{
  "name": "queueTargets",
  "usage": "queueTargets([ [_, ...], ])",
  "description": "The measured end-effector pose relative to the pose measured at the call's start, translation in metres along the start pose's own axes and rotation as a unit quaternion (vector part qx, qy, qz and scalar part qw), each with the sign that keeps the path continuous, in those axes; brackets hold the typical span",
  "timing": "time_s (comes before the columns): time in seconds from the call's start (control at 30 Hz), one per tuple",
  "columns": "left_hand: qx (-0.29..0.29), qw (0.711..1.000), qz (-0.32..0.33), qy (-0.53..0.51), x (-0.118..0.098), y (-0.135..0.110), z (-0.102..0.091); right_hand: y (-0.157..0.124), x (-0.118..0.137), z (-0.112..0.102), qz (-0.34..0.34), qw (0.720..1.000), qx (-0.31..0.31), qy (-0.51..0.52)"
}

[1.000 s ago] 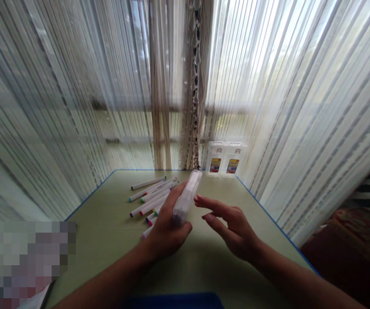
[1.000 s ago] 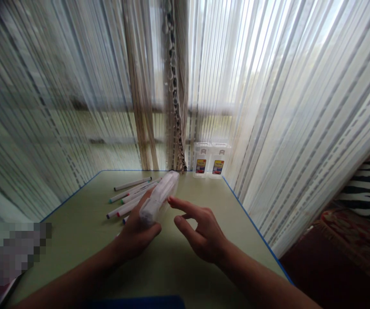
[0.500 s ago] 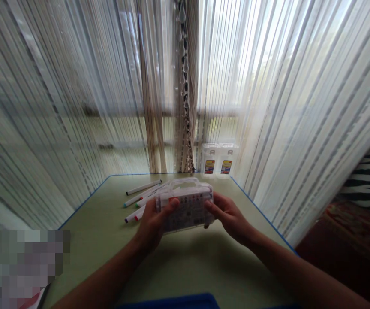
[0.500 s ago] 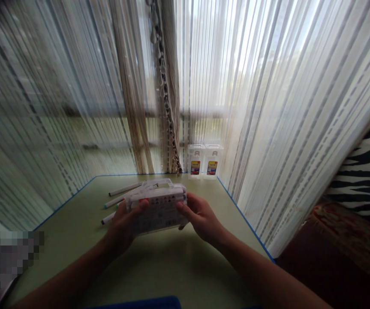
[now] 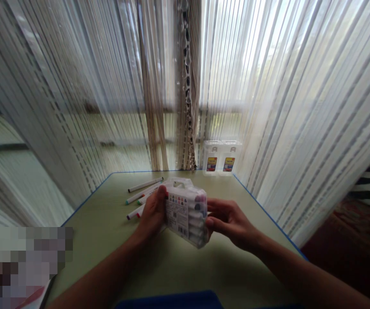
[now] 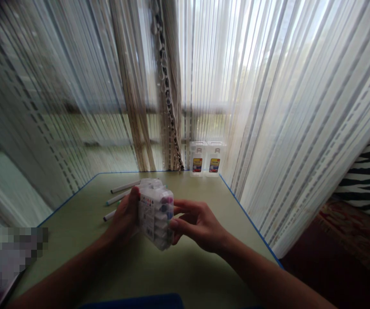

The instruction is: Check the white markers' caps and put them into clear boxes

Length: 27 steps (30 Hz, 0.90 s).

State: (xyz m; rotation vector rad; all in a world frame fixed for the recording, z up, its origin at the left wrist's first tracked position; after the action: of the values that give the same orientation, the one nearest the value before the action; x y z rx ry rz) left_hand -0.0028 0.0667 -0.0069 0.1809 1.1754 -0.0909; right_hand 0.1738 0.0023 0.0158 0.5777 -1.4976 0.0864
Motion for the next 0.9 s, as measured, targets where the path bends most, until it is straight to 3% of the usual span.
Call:
queueTargets([
  [0.17,0.005,0.999,-0.031,-0.021,0.006,0.001,0.003,0.0,-0.001,0.005,0.006,0.998,0.029,0.047],
  [0.4,-0.043,0.989,-0.142,0.025,0.005,-0.003,0.01,0.003,-0.009,-0.012,0.069,0.986,-0.1,0.11],
  [0.7,-0.015,0.97,-0.233,-0.073,-0.001,-0.006,0.012,0.008,-0.017,-0.024,0.152,0.963,-0.184,0.125],
  [0.9,0.002,0.978,-0.202,-0.053,-0.004,-0.005,0.013,0.011,-0.022,-0.026,0.151,0.967,-0.172,0.114],
])
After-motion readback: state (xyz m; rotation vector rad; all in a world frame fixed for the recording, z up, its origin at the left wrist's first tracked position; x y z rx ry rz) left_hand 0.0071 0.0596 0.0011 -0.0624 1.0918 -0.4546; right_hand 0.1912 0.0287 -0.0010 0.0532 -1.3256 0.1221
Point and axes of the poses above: each hand's wrist, its own y-axis towards the middle knuckle, its own z-axis out of the palm, x = y × z, the point moved 5 cm from there along y, towards the middle knuckle, and after that the axes turned 8 degrees about -y, right-handed, at the moved point
